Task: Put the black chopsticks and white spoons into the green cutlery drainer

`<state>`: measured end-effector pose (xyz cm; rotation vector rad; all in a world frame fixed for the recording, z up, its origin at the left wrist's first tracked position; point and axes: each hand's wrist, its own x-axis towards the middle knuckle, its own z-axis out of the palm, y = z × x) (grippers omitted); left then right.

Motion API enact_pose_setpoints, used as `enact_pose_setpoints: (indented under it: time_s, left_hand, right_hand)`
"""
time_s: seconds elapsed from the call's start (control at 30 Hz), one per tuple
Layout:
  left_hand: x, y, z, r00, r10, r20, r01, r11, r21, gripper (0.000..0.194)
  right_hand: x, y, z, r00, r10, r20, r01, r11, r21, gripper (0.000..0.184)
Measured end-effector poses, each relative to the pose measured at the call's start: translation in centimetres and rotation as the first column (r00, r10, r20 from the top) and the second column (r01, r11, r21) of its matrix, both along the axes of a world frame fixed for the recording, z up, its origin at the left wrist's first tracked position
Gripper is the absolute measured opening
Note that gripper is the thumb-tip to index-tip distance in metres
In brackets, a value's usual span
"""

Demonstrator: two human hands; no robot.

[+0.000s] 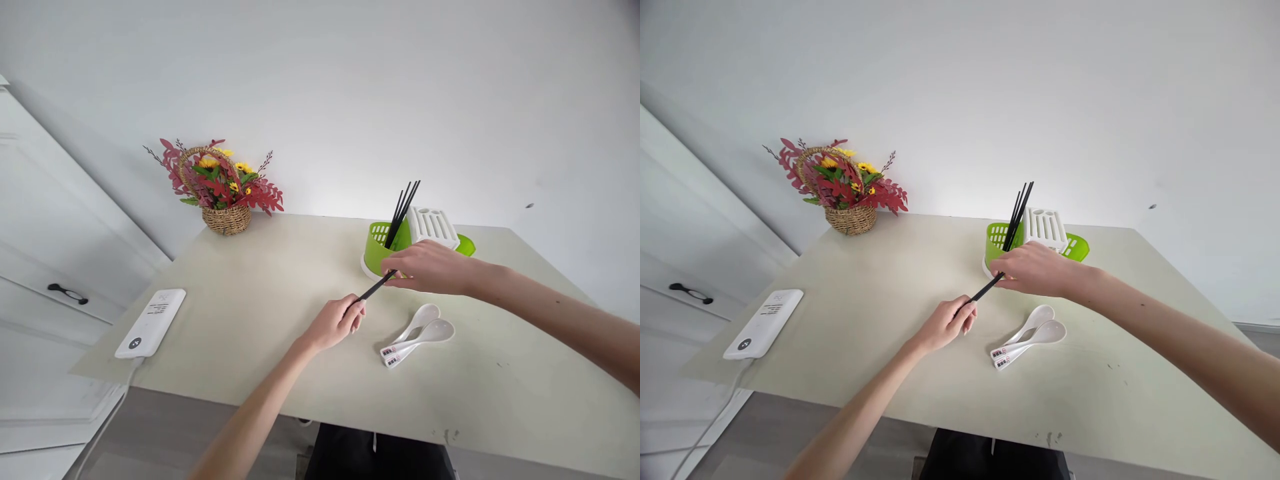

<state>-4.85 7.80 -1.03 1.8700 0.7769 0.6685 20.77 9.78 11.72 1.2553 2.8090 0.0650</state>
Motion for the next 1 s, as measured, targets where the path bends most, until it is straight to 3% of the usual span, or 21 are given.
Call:
enact_pose_setpoints:
  time_s: [0.13,0.27,0.4,0.6,0.77,1.0]
  left_hand:
    - [0.0,-0.1,0.2,0.997,0.061,0.044,-0.062,0.998,0.010,0.043]
    - [0.1,-0.2,0.5,0.985,0.078,0.151,-0.077,0.997,-0.017,0.041]
    - [0.1,-0.1,0.7,0.970,0.087,0.227,-0.083,0.996,-0.026,0.042]
    - [-0.1,-0.1,0.7,0.978,0.141,0.152,-0.149,0.988,0.043,0.045]
    - [0.0,-0.1,0.3,0.983,0.116,0.139,-0.128,0.989,0.074,0.045]
    - [0.1,0.0,-0.5,0.988,0.103,0.112,-0.116,0.987,0.114,0.042]
  right_hand:
    - [-0.3,-0.6,2.0,0.965,-0.149,-0.218,0.113,0.979,-0.169,0.027]
    - [-1.4,-1.5,3.2,0.817,-0.259,-0.515,0.092,0.940,-0.328,0.032]
    - [-3.0,-2.5,3.5,0.725,-0.324,-0.608,0.065,0.911,-0.407,0.039]
    - [-4.8,-3.4,3.6,0.699,-0.264,-0.665,0.044,0.944,-0.328,0.044]
    - [-5.4,-3.4,3.5,0.714,-0.176,-0.678,0.017,0.972,-0.234,0.043]
    - [-6.0,-3.4,3.1,0.702,-0.158,-0.694,-0.005,0.974,-0.227,0.041]
